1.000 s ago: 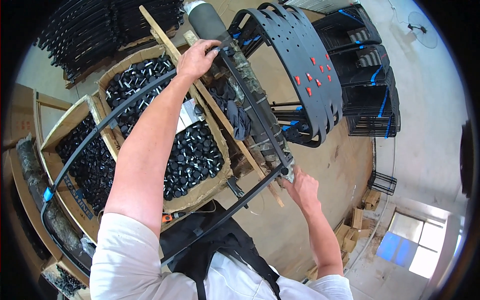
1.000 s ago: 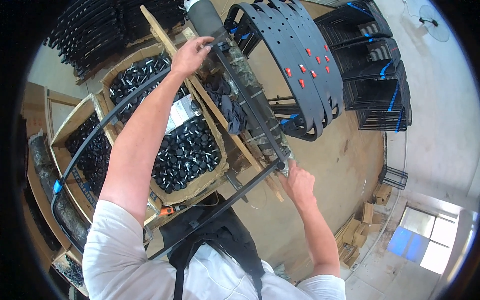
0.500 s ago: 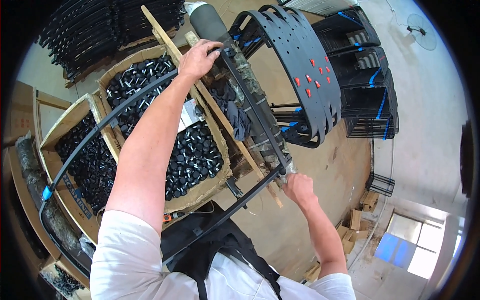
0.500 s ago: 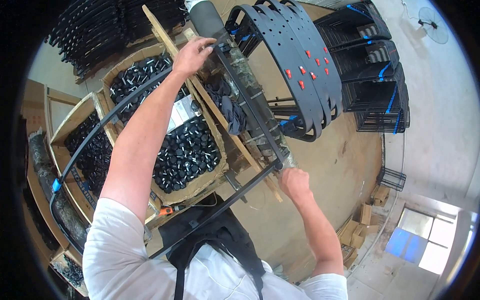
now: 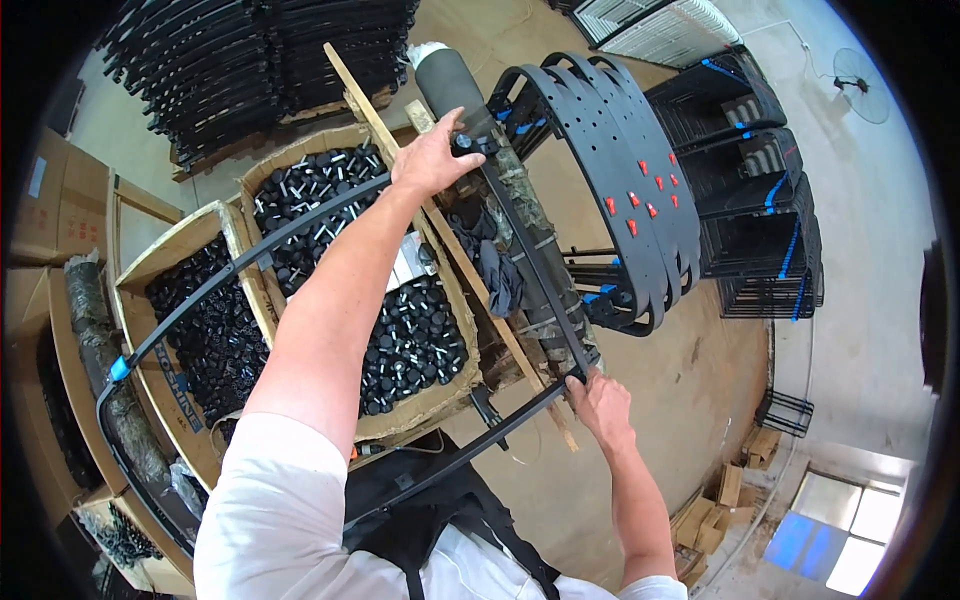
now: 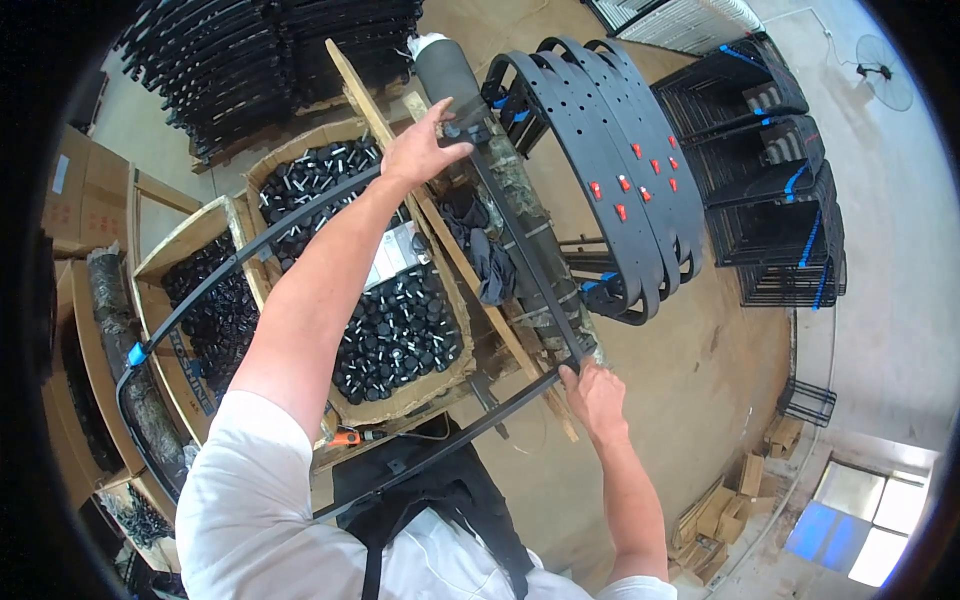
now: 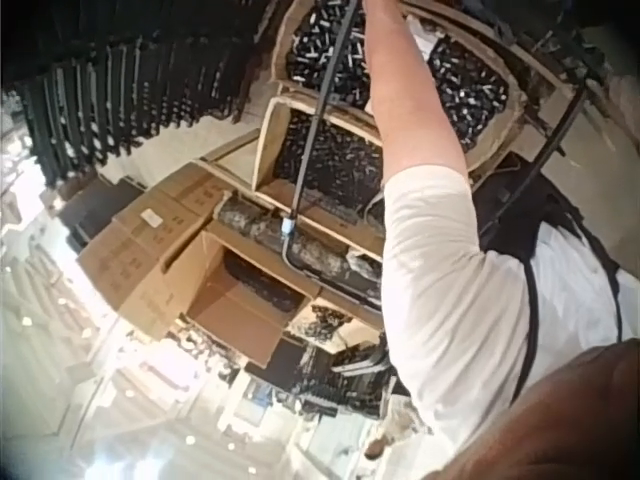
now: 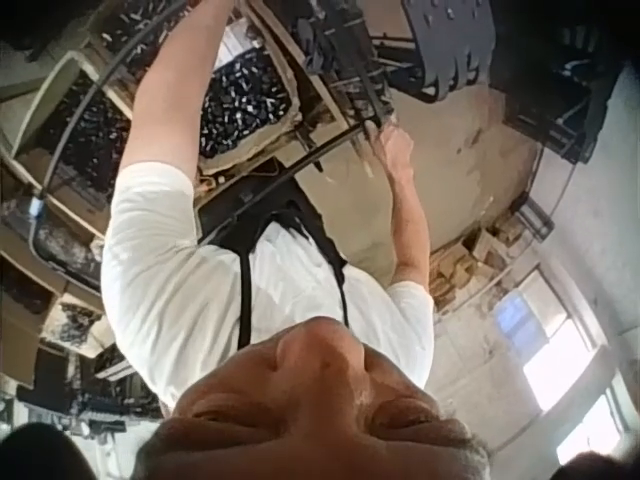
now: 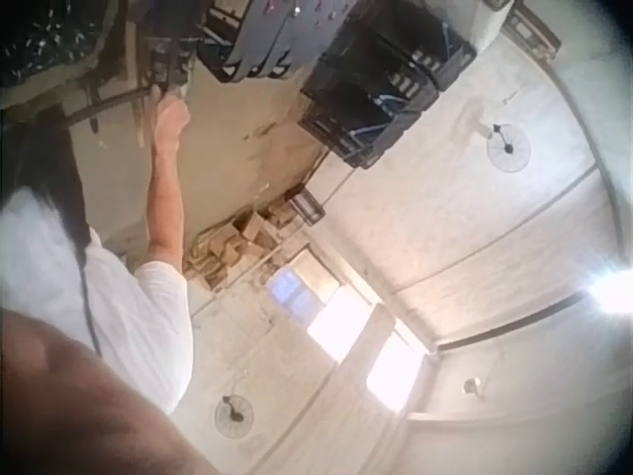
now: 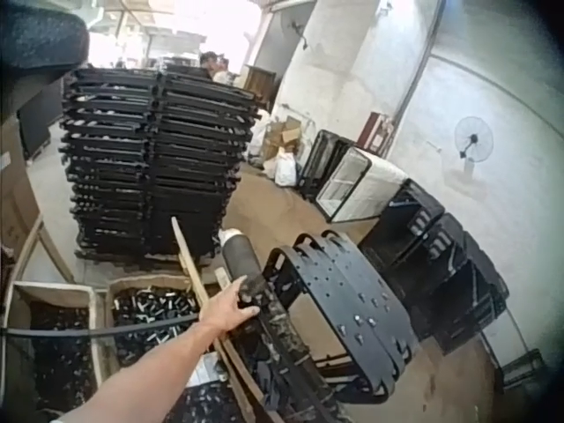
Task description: Assemble parts of a piece of sports equipment using a pneumatic screwdriver and screws on a factory floor.
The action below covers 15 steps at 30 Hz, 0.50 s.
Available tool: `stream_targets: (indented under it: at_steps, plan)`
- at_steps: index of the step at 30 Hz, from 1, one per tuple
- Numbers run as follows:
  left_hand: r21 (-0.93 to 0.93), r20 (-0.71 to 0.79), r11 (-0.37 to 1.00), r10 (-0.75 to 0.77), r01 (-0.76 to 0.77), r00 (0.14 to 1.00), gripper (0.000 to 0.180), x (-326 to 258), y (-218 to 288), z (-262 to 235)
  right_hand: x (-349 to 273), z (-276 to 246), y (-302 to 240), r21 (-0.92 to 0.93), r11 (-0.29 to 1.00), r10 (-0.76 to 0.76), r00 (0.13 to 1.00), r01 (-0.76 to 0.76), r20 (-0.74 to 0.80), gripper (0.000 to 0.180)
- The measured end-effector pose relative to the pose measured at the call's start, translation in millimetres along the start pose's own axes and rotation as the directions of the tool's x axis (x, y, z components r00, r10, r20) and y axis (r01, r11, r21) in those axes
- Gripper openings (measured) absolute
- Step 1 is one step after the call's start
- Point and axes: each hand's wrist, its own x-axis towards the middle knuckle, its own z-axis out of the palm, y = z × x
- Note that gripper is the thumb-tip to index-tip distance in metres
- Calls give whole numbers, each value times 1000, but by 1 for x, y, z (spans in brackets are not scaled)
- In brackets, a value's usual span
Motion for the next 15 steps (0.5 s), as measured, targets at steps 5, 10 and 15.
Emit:
stream_targets:
  at_steps: [5, 10, 15]
  plan:
    - [152, -37, 979, -129, 133, 991, 114, 2, 3, -4, -1, 16, -5, 13, 999, 44, 999, -43, -29, 60]
    - [-9, -376, 906, -396, 424, 838, 63, 16, -31, -75, -1, 20, 6, 71, 995, 73, 995, -68, -62, 63]
    - [357, -352, 934, 98, 36, 931, 66, 19, -20, -65, 3, 10, 1, 72, 996, 58, 998, -56, -27, 62]
